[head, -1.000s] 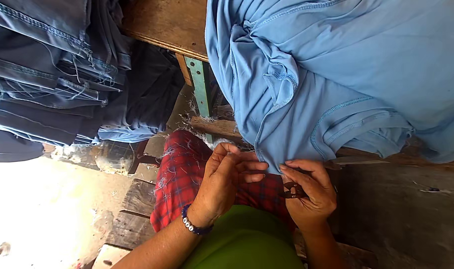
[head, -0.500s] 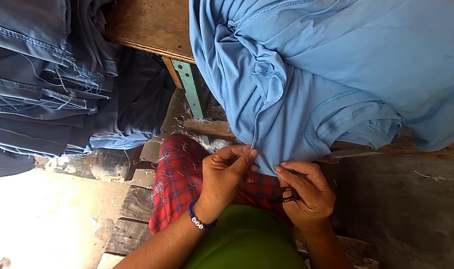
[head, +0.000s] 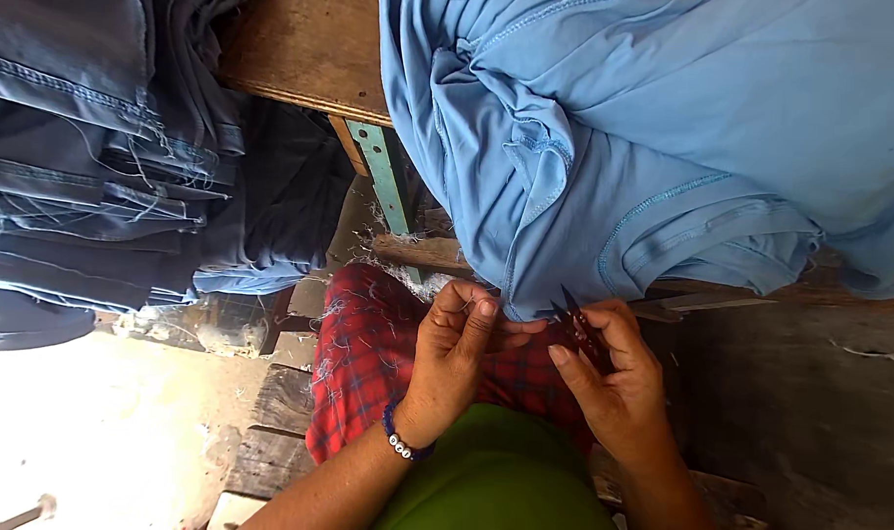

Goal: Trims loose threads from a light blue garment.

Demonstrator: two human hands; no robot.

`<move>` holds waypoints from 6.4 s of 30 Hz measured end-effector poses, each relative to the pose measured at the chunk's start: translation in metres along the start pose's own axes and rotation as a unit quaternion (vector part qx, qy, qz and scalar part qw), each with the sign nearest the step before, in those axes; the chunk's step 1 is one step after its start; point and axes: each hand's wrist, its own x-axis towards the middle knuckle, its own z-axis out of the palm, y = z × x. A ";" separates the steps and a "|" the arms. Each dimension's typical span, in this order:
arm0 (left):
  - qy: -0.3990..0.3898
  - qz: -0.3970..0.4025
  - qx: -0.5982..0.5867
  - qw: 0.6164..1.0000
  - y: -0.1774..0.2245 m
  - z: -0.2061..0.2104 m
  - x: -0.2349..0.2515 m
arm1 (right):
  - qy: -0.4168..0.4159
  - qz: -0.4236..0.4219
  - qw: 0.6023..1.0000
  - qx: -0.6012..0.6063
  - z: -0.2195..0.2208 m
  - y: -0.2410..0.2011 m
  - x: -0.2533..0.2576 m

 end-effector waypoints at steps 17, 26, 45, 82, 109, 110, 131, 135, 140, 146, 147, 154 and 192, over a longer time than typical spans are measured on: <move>-0.070 0.095 0.138 0.983 -0.013 -0.001 -0.006 | 0.032 -0.042 0.968 -0.245 0.007 -0.010 -0.007; -0.055 0.080 0.130 0.987 -0.020 0.004 -0.009 | 0.044 -0.042 0.957 -0.284 0.009 -0.013 -0.009; 0.002 -0.002 0.005 1.000 -0.031 0.014 0.007 | 0.067 -0.007 0.998 -0.010 -0.002 0.003 -0.011; -0.010 0.146 0.185 0.972 -0.014 0.012 0.000 | 0.060 0.097 0.989 0.090 0.014 -0.018 0.018; 0.008 -0.078 -0.011 0.997 0.008 0.029 0.004 | 0.113 0.092 0.981 0.131 0.014 -0.017 0.011; 0.013 -0.079 -0.030 0.996 0.008 0.029 0.004 | 0.116 0.067 0.984 0.115 0.013 -0.017 0.012; 0.016 0.000 -0.006 1.000 0.003 0.032 -0.003 | 0.121 -0.120 0.916 -0.362 -0.002 -0.018 -0.002; 0.000 0.027 0.023 0.999 0.001 0.033 -0.004 | 0.117 -0.120 0.912 -0.374 -0.002 -0.021 -0.003; -0.005 0.037 0.031 0.999 -0.001 0.032 -0.004 | 0.114 -0.094 0.929 -0.338 -0.006 -0.020 -0.004; -0.038 0.007 -0.046 0.998 -0.001 0.027 -0.003 | 0.083 0.035 0.994 0.067 -0.008 -0.018 0.005; -0.042 0.009 -0.050 0.998 -0.002 0.027 -0.002 | 0.069 0.049 0.991 0.100 -0.007 -0.016 0.008; -0.026 0.002 -0.018 1.000 -0.002 0.031 0.004 | 0.082 0.042 0.990 0.103 -0.002 -0.010 0.016; -0.021 -0.009 -0.011 1.000 -0.001 0.031 0.016 | 0.090 0.104 0.957 0.256 0.008 -0.009 0.011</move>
